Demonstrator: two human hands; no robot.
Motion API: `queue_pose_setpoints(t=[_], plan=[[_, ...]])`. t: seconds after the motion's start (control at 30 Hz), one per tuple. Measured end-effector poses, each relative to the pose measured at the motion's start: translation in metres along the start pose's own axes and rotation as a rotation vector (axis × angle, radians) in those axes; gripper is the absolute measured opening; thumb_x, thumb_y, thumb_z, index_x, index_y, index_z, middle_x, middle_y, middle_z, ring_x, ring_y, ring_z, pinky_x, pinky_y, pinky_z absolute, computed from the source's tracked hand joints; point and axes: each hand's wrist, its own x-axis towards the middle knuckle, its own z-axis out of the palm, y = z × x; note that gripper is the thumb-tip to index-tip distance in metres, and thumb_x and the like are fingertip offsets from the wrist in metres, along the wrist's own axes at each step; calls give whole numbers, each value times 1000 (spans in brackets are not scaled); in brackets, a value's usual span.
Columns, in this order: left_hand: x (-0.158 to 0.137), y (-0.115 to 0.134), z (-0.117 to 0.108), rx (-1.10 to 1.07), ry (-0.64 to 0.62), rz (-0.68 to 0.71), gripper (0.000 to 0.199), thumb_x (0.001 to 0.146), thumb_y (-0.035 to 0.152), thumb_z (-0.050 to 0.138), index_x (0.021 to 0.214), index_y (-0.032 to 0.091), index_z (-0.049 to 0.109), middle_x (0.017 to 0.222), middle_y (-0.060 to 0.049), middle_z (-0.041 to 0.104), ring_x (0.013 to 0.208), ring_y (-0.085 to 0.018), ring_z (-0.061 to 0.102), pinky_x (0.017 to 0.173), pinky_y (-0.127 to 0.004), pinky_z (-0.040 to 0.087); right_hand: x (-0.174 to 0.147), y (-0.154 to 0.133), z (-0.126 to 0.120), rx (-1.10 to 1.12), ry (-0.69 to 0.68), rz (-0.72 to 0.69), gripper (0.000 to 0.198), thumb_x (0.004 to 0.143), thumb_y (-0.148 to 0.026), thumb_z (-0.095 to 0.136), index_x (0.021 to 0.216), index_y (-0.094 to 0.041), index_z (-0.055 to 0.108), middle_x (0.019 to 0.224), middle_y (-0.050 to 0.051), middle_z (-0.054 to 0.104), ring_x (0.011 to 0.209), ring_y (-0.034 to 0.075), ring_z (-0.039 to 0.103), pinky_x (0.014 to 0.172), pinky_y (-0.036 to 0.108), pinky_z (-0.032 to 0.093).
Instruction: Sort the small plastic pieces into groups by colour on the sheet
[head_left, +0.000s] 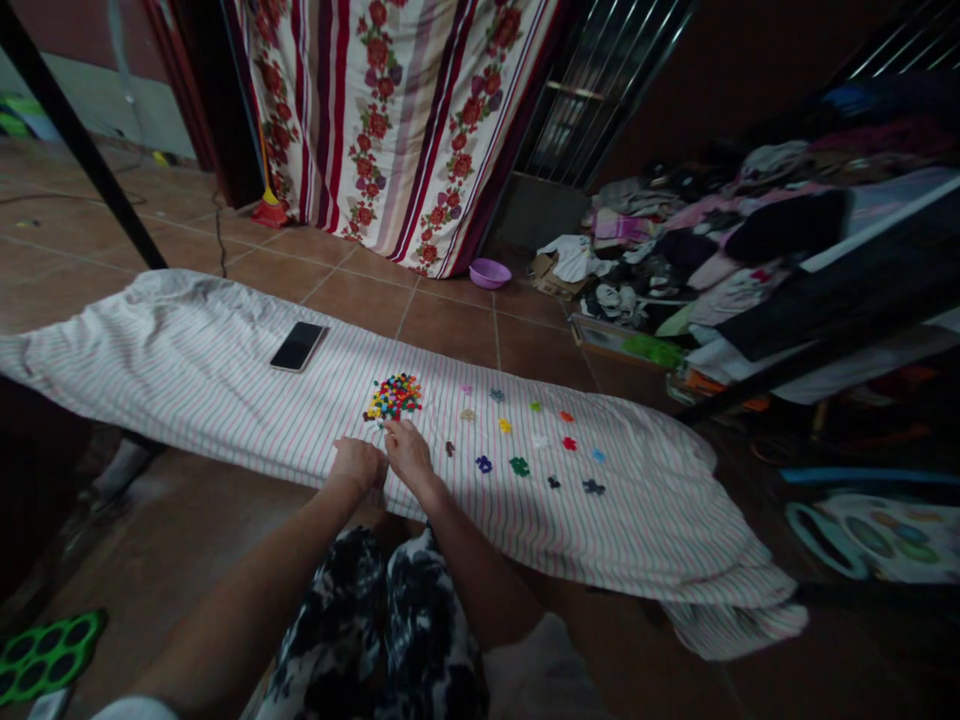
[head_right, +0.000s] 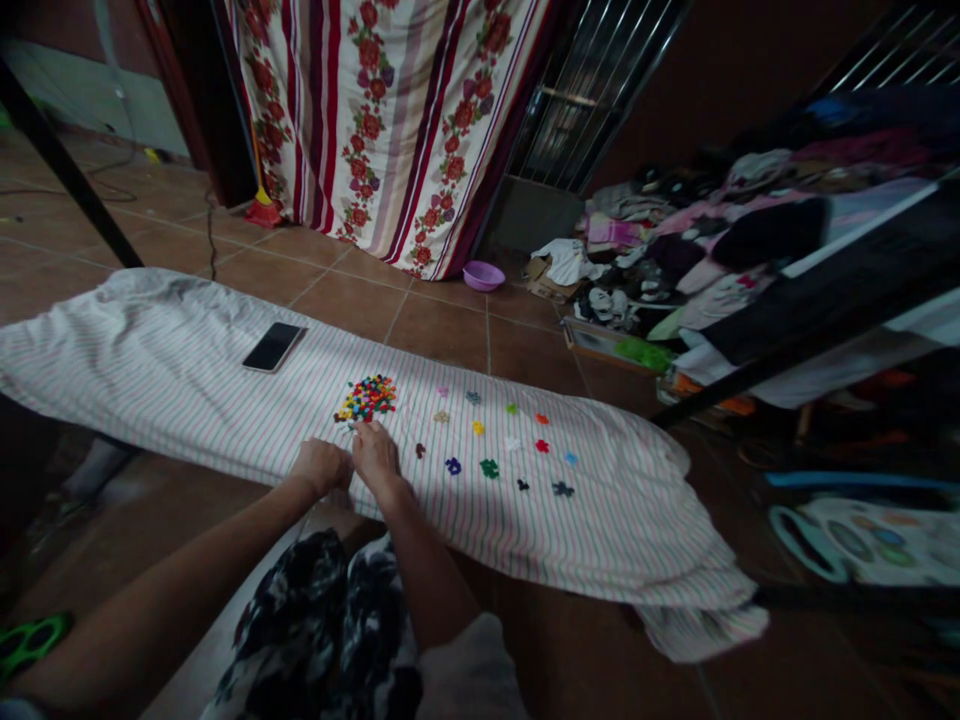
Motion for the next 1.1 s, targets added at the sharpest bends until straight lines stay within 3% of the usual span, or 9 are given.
queue_pose_setpoints(t=[0.23, 0.53, 1.1], plan=[[-3, 0, -1, -7, 11, -1, 36, 86, 18, 41, 105, 12, 71, 106, -21, 69, 103, -32, 65, 90, -51, 46, 8, -14, 2, -83, -42, 92, 33, 92, -17, 44, 115, -28, 65, 109, 4, 62, 97, 15, 58, 82, 24, 44], [-3, -1, -2, 19, 0, 20, 33, 82, 25, 49, 104, 13, 71, 106, -20, 70, 103, -32, 65, 90, -50, 47, 8, -15, 6, -156, -44, 128, 26, 95, -23, 45, 115, -28, 61, 110, 3, 61, 99, 15, 58, 83, 24, 43], [-8, 2, -6, 64, -10, 15, 33, 85, 21, 45, 103, 17, 72, 104, -18, 71, 100, -29, 66, 89, -48, 48, -13, 3, 11, -59, 61, -45, 15, 91, -16, 46, 101, -19, 57, 100, 5, 60, 98, 17, 55, 89, 28, 44]])
